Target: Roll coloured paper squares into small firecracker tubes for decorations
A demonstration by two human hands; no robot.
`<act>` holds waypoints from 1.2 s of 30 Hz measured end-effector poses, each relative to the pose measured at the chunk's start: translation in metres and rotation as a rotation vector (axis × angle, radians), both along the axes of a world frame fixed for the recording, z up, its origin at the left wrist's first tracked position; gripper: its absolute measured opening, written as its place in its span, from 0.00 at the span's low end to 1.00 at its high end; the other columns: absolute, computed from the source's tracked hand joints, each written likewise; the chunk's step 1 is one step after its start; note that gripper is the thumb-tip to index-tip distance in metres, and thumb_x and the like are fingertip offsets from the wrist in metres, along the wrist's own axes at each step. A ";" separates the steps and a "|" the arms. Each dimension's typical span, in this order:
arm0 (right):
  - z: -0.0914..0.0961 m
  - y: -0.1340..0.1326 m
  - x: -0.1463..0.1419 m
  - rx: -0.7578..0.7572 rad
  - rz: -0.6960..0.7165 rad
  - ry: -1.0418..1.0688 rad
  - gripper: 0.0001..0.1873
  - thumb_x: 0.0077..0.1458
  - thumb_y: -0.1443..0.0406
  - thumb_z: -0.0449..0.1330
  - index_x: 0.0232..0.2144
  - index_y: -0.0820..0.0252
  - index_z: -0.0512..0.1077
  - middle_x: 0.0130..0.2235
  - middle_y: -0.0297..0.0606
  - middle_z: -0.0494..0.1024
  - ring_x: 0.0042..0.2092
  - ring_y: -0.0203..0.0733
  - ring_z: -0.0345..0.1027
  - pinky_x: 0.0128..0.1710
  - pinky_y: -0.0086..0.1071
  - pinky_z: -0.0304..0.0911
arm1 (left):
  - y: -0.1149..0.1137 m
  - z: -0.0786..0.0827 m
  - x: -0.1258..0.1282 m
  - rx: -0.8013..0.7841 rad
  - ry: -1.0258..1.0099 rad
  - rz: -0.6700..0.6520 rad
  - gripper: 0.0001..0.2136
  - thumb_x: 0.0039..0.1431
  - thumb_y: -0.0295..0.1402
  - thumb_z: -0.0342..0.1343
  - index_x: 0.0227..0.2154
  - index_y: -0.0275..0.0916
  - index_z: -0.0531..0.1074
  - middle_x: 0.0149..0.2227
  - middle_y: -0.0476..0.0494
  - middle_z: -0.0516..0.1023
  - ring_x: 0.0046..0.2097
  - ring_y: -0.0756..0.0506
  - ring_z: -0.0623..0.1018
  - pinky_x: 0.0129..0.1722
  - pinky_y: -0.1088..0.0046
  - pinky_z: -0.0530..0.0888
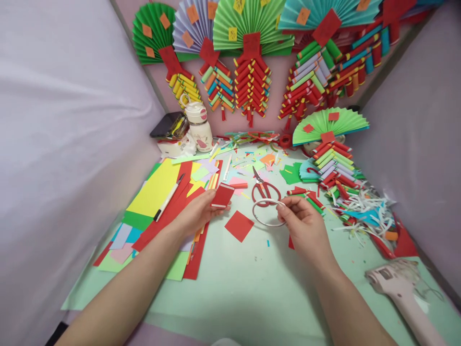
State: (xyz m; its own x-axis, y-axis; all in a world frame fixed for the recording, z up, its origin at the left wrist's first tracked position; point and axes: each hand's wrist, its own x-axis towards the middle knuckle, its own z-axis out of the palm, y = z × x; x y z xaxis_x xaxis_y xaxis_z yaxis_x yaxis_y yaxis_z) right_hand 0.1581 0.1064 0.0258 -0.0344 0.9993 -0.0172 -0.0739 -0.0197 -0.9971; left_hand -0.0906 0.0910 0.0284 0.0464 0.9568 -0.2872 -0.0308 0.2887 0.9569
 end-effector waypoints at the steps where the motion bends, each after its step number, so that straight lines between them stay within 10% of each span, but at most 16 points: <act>1: 0.000 0.000 0.000 0.002 -0.004 0.001 0.12 0.47 0.57 0.65 0.30 0.57 0.69 0.27 0.31 0.69 0.28 0.34 0.61 0.27 0.28 0.57 | 0.000 -0.001 0.000 0.021 0.023 0.011 0.21 0.59 0.49 0.46 0.47 0.39 0.67 0.50 0.35 0.74 0.48 0.40 0.76 0.47 0.60 0.73; 8: -0.004 0.001 0.001 0.026 0.008 0.013 0.11 0.49 0.58 0.64 0.31 0.57 0.69 0.27 0.31 0.69 0.28 0.34 0.61 0.27 0.27 0.56 | 0.001 -0.009 0.002 0.382 0.777 -0.036 0.22 0.52 0.43 0.58 0.49 0.42 0.66 0.57 0.39 0.67 0.58 0.40 0.67 0.57 0.57 0.65; 14: -0.003 0.002 0.002 0.036 -0.017 0.010 0.10 0.49 0.59 0.64 0.31 0.57 0.69 0.27 0.31 0.70 0.28 0.34 0.62 0.28 0.28 0.58 | -0.007 -0.004 0.006 0.535 1.039 -0.242 0.16 0.58 0.35 0.51 0.50 0.42 0.67 0.61 0.39 0.61 0.62 0.41 0.61 0.59 0.58 0.62; 18: -0.001 0.002 0.003 0.024 -0.026 0.018 0.10 0.48 0.59 0.64 0.30 0.57 0.69 0.27 0.31 0.70 0.27 0.33 0.62 0.28 0.28 0.59 | -0.035 0.002 0.023 0.599 1.131 -0.609 0.14 0.61 0.36 0.49 0.48 0.41 0.71 0.57 0.38 0.67 0.59 0.39 0.66 0.58 0.58 0.64; 22: -0.001 0.002 0.003 0.040 -0.026 0.004 0.10 0.49 0.59 0.64 0.31 0.57 0.69 0.27 0.31 0.69 0.28 0.33 0.62 0.27 0.28 0.58 | -0.080 -0.010 0.051 0.556 1.260 -0.677 0.25 0.57 0.42 0.55 0.56 0.39 0.64 0.60 0.34 0.63 0.61 0.35 0.63 0.56 0.56 0.65; 30: -0.007 0.002 0.001 0.054 0.025 0.038 0.09 0.50 0.61 0.63 0.31 0.58 0.68 0.26 0.29 0.68 0.27 0.32 0.61 0.28 0.26 0.56 | -0.106 -0.010 0.080 0.609 1.178 -0.526 0.26 0.54 0.44 0.57 0.53 0.37 0.66 0.57 0.33 0.67 0.58 0.35 0.65 0.52 0.55 0.67; 34: -0.006 -0.002 -0.003 0.028 0.126 0.039 0.08 0.51 0.61 0.62 0.31 0.58 0.68 0.26 0.29 0.68 0.28 0.32 0.61 0.27 0.26 0.56 | -0.077 0.012 0.058 0.632 0.918 -0.178 0.07 0.61 0.34 0.50 0.30 0.40 0.72 0.50 0.42 0.72 0.53 0.44 0.70 0.52 0.63 0.67; 36: -0.003 -0.007 -0.005 0.025 0.222 0.021 0.07 0.52 0.61 0.62 0.30 0.58 0.68 0.26 0.29 0.68 0.28 0.32 0.61 0.28 0.25 0.57 | -0.063 0.022 0.050 0.612 0.825 0.024 0.04 0.58 0.33 0.53 0.35 0.41 0.70 0.53 0.42 0.68 0.54 0.43 0.69 0.52 0.63 0.67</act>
State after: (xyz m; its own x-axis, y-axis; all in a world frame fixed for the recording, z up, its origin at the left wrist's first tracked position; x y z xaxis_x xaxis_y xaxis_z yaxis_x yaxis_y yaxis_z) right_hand 0.1528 0.0993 0.0227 -0.2537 0.9672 0.0100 -0.0910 -0.0135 -0.9958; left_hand -0.0408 0.0281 0.0500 0.0346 0.9480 0.3163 0.7037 -0.2478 0.6659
